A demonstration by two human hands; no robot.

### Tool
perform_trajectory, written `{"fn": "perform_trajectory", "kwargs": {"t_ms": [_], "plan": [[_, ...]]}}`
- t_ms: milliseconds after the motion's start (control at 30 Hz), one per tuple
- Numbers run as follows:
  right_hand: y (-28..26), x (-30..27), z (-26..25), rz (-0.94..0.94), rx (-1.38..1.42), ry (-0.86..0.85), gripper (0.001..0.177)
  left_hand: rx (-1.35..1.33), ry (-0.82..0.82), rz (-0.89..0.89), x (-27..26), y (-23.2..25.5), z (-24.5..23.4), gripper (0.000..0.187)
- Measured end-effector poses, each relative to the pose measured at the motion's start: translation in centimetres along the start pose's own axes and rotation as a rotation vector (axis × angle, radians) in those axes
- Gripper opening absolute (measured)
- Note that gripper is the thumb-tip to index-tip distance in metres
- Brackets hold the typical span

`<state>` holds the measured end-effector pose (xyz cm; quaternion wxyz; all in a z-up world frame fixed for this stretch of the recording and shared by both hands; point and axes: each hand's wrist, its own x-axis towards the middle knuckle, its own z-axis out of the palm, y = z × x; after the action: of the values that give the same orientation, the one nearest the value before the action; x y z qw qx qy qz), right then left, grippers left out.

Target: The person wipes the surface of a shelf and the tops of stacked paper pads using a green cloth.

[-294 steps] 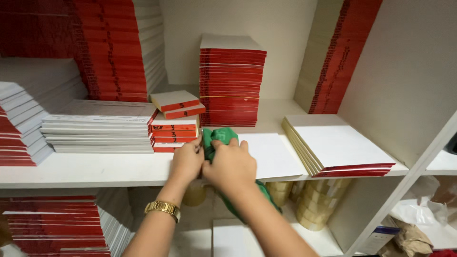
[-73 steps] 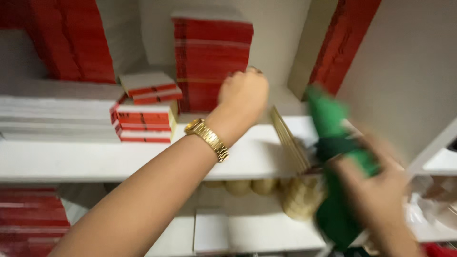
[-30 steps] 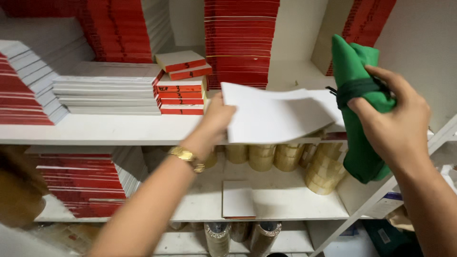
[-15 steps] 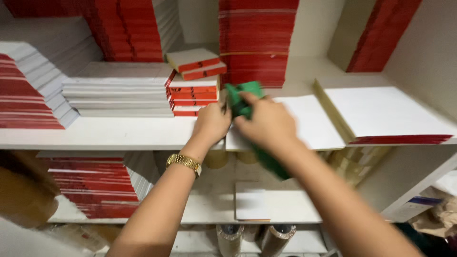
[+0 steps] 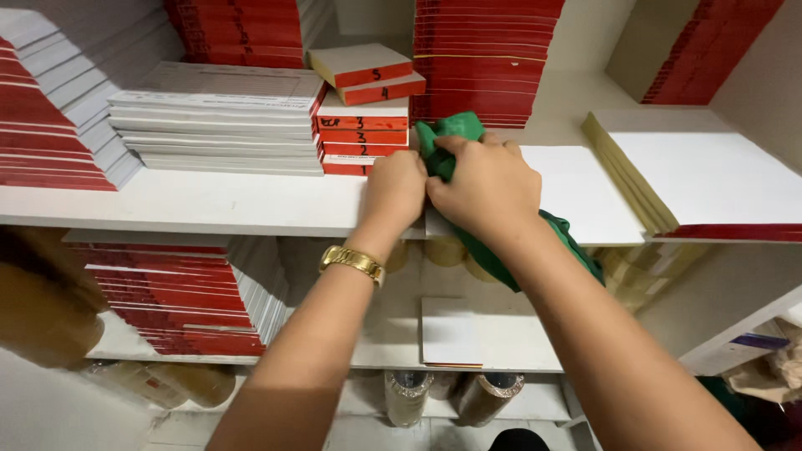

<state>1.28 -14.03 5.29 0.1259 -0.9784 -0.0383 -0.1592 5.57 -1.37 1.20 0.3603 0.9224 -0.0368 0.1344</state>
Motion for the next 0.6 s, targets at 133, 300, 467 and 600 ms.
{"fn": "perform_trajectory", "kwargs": {"t_ms": [133, 300, 467, 600], "plan": [[3.5, -0.2, -1.9, 0.018, 0.065, -0.067, 0.057, 0.040, 0.011, 0.018, -1.1, 0.0, -0.1, 0.040], [9.8, 1.4, -3.9, 0.440, -0.099, -0.046, 0.065, 0.135, 0.068, 0.024, 0.0, -0.5, 2.0, 0.038], [5.9, 1.0, -2.0, 0.194, -0.057, -0.050, 0.060, 0.103, 0.094, 0.060, -0.3, -0.2, 1.6, 0.038], [0.8, 0.7, -0.7, -0.021, 0.044, -0.051, 0.055, 0.065, 0.094, 0.075, -0.9, -0.3, 0.6, 0.032]]}}
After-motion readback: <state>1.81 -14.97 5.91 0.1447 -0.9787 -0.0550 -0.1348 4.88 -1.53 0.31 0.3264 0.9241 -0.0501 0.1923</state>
